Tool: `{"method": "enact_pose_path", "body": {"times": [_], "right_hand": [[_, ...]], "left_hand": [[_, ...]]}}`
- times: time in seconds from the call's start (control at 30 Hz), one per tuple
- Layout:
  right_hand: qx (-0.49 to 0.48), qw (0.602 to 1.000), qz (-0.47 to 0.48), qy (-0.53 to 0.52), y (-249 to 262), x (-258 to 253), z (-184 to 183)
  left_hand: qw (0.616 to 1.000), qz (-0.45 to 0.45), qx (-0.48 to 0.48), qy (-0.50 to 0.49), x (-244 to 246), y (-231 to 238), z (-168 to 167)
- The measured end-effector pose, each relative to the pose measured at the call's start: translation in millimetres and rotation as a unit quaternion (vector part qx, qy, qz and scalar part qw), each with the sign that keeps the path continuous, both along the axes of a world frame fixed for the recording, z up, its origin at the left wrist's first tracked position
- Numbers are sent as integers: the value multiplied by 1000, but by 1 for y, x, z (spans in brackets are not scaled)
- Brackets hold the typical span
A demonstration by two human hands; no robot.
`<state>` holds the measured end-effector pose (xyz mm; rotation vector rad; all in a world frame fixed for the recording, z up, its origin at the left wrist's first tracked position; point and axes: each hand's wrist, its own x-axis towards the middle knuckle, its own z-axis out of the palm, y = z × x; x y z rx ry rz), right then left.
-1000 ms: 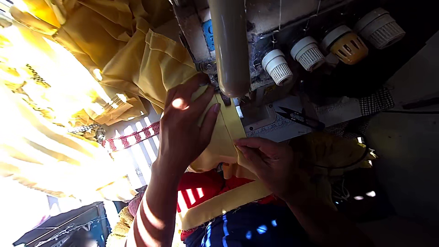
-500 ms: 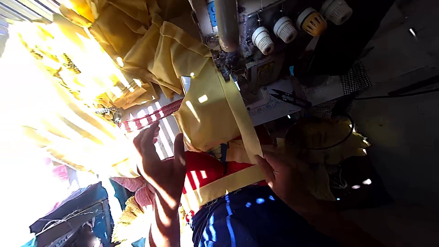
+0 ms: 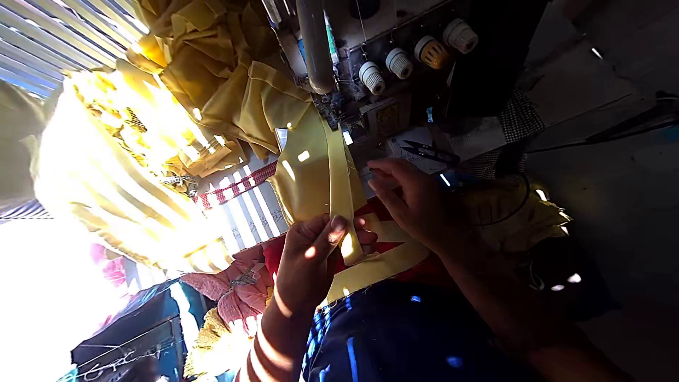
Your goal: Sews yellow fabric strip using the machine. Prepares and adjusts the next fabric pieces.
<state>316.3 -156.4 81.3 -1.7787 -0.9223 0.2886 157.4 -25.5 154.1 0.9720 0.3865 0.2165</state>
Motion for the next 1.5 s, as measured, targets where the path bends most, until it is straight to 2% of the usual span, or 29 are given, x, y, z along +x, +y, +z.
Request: {"method": "enact_pose_path", "body": {"times": [0.1,0.13,0.2,0.27,0.37,0.5,0.6,0.9,1.0,1.07,1.13,1.2,1.23,1.3,1.33,1.43,1.5], "right_hand": [[66,968,33,239,33,-8,-17],[72,957,25,278,32,-17,-19],[64,951,20,302,13,-39,-24],[38,946,25,322,-15,-63,-29],[21,930,47,363,-47,-82,-28],[37,931,16,364,-59,-90,-22],[15,922,46,385,-59,-83,-17],[15,929,127,347,-64,-70,-15],[-2,939,129,317,-64,-70,-12],[-17,961,86,262,-60,-74,-10],[-8,979,41,200,-55,-78,-12],[27,983,46,178,-54,-77,-12],[46,979,57,188,-54,-76,-13],[75,964,72,244,-56,-73,-16],[84,957,77,266,-57,-71,-17],[119,951,92,270,-59,-71,-7],[126,954,91,256,-62,-69,0]], "left_hand": [[986,-3,-164,-10,1,-3,1],[987,-11,-161,12,-1,-8,-3],[996,-26,-17,89,-7,-24,-26],[982,-42,113,148,-24,-40,-62],[967,-32,186,173,-47,-51,-87],[973,-18,175,152,-51,-56,-85],[977,-32,164,133,-50,-54,-84],[962,-43,238,126,-47,-52,-83],[964,-32,235,121,-45,-54,-85],[959,-41,259,111,-44,-53,-88],[921,-108,361,103,-44,-39,-81],[837,-182,507,96,-39,-11,-56],[819,-165,543,84,-35,2,-41],[810,-58,582,30,-18,22,-17],[789,-18,614,7,-4,31,-11],[706,7,708,18,37,52,-24],[674,30,737,38,47,58,-38]]}}
